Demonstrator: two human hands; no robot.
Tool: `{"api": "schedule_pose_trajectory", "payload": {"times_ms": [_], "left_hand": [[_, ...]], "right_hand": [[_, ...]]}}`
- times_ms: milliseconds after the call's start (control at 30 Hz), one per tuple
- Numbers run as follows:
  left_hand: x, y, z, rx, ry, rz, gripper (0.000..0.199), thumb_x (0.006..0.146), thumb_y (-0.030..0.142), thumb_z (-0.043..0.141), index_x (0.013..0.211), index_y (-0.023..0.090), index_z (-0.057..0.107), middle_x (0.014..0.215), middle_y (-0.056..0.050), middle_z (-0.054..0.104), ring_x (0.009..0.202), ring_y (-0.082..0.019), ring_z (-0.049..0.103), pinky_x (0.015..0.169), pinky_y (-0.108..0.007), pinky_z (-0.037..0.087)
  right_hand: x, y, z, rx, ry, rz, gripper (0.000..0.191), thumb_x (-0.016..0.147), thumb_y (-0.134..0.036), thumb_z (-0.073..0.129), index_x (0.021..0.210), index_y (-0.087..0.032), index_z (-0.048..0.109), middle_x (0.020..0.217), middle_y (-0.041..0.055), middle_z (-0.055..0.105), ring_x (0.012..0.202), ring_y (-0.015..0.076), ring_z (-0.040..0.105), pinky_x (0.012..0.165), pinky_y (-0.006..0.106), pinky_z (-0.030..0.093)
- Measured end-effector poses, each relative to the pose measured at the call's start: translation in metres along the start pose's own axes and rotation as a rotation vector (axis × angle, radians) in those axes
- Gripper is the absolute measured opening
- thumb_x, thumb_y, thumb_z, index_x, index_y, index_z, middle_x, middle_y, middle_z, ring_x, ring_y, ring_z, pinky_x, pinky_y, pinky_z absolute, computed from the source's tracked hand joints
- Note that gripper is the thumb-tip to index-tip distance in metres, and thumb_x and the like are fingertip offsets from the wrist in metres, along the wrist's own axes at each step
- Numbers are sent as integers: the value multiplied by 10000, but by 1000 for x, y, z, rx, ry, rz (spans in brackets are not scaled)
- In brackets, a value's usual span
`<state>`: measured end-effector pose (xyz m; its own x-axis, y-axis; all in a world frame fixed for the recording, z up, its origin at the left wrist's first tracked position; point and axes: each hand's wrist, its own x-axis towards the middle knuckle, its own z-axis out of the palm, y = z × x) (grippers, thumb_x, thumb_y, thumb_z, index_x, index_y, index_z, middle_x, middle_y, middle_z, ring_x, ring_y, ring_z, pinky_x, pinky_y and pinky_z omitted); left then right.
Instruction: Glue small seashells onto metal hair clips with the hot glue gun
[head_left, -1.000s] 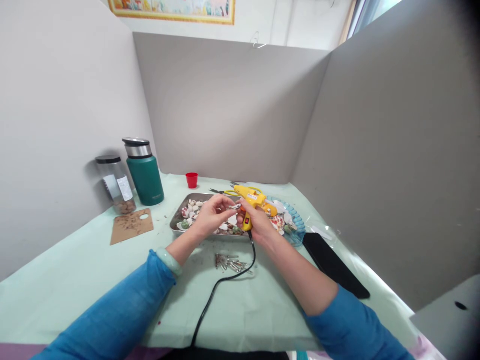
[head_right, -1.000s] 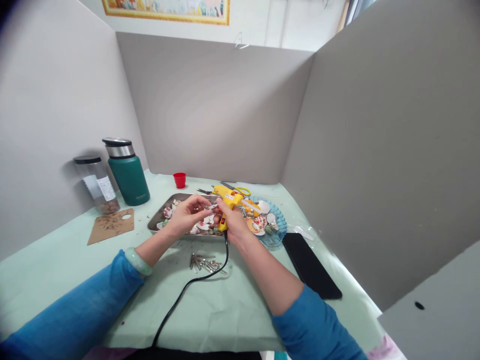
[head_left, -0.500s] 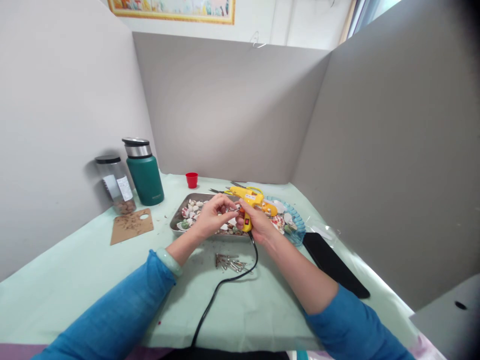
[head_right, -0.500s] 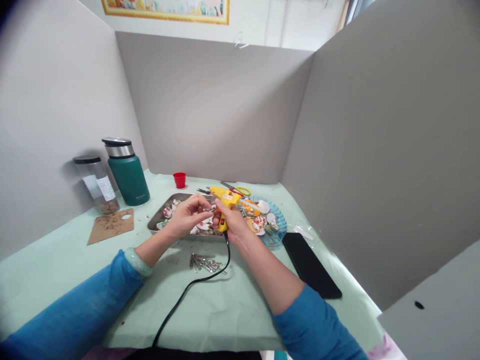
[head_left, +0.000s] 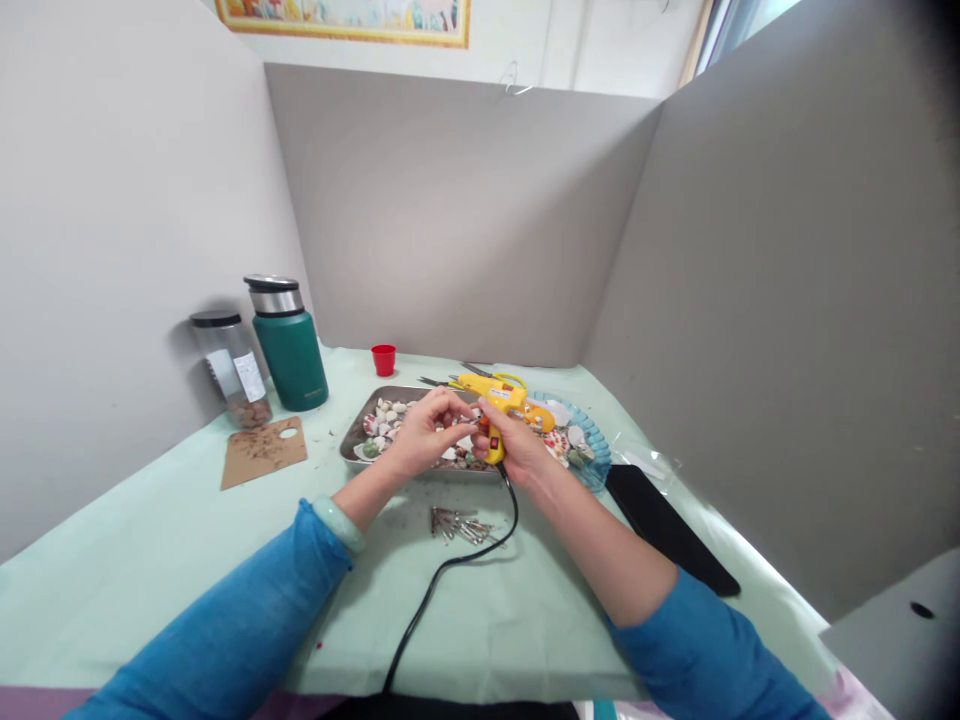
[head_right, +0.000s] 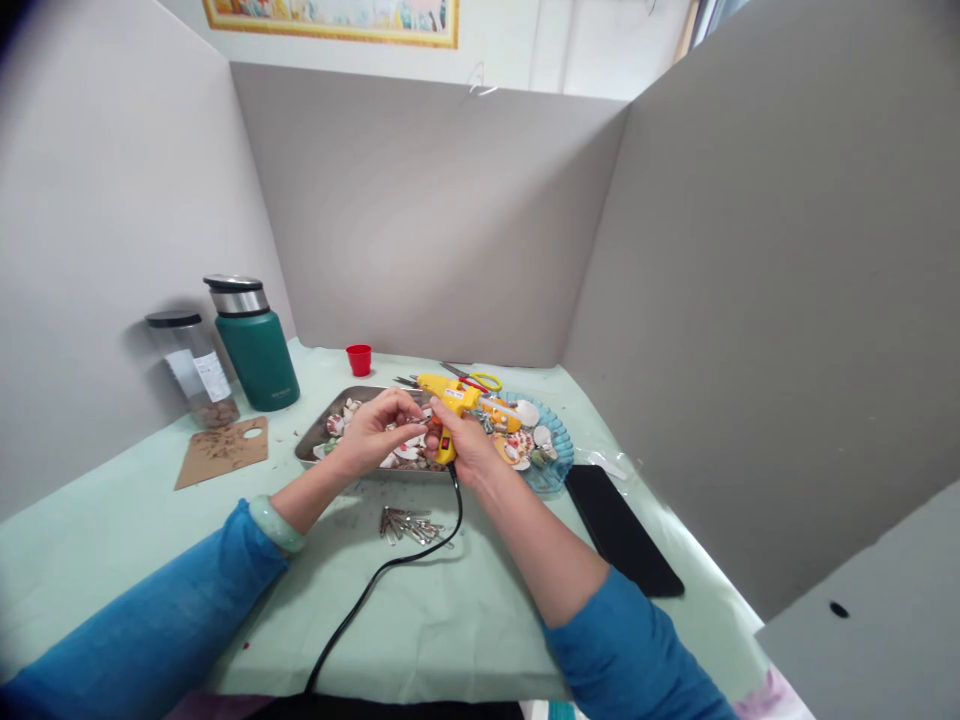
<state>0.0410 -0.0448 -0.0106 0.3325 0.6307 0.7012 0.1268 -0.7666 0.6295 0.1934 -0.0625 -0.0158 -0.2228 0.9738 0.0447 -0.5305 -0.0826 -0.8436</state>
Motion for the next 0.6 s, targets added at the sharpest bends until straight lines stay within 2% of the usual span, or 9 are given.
{"api": "schedule_pose_trajectory", "payload": {"times_ms": [467, 600], "left_hand": [[-1, 2, 2, 47, 11, 7, 60, 737, 216, 660, 775, 175, 638, 747, -13, 506, 638, -118, 456, 604, -256, 408], [-1, 2, 1, 48, 4, -4, 115, 738, 226, 666, 828, 176, 616, 746, -5, 506, 643, -116, 461, 601, -247, 406]], "right_hand": [[2, 1, -2, 21, 9, 28, 329, 656, -407, 757, 751, -165, 555, 531, -58, 496, 404, 47, 428, 374, 165, 370], [3, 1, -1, 33, 24, 31, 316, 663, -385, 754, 759, -167, 546, 520, -64, 489, 399, 49, 429, 367, 165, 364]]}}
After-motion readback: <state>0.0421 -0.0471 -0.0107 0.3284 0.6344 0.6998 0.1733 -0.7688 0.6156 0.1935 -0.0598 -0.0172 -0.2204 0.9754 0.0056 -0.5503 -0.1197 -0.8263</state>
